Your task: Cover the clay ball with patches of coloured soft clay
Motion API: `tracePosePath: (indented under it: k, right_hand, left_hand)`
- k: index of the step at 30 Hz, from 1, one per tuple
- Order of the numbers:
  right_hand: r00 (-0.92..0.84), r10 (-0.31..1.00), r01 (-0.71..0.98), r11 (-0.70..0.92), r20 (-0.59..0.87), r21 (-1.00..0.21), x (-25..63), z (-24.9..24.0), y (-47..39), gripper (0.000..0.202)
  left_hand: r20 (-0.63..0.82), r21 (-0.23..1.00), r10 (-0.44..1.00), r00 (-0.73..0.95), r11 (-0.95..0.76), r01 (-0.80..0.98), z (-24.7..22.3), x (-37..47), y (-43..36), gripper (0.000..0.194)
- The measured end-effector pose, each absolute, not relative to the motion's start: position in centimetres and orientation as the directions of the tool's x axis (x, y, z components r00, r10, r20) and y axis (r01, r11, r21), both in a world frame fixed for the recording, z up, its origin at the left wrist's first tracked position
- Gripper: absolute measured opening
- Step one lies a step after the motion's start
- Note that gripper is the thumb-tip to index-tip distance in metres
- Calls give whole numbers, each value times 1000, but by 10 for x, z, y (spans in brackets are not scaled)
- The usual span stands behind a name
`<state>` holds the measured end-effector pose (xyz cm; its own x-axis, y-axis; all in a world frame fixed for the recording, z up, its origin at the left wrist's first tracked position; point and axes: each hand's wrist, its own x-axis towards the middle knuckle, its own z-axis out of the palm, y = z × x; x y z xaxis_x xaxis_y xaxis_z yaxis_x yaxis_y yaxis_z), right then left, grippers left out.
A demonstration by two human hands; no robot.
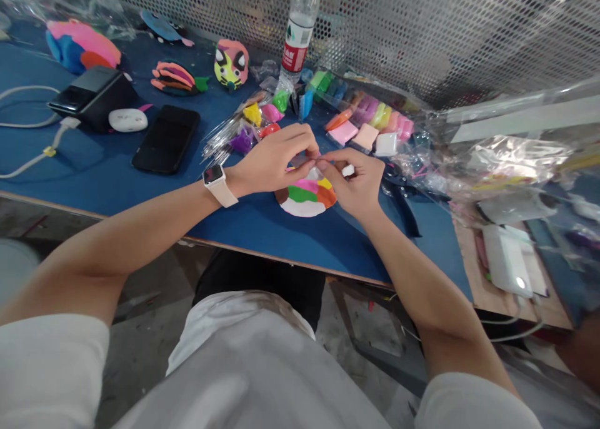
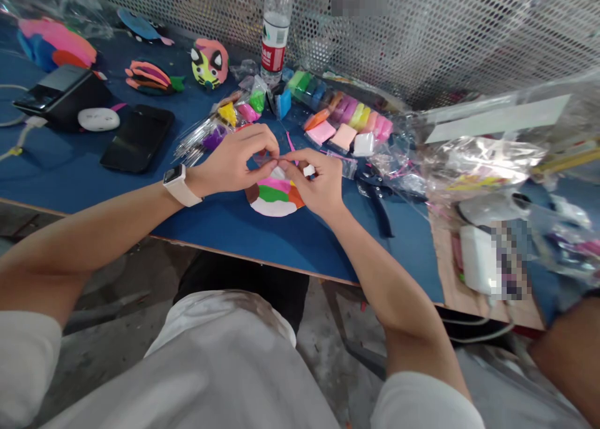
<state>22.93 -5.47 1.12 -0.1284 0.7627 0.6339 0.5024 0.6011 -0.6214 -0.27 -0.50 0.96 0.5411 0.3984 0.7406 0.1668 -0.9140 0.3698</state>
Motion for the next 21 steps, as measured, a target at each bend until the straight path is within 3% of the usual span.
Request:
tracePosePath:
  k: [3, 9, 16, 21]
  right_hand:
    - [-137, 759, 508, 605, 637, -613, 230, 11, -55, 50]
    - [-135, 759, 535, 597, 637, -598, 230, 12, -56, 51]
    - [-98, 722, 521, 623, 685, -583, 233, 13, -52, 50]
    - [-89, 741, 552, 593, 665, -587, 235, 12, -50, 52]
  left_hand:
    - [705, 447, 466, 534, -877, 176, 13, -3, -9, 17]
    - [640, 560, 561, 526, -808, 180, 20, -3, -12, 29]
    - [634, 604, 606, 480, -776, 183, 21, -3, -12, 45]
    - [626, 612, 625, 466, -765, 202, 18, -3, -8, 46]
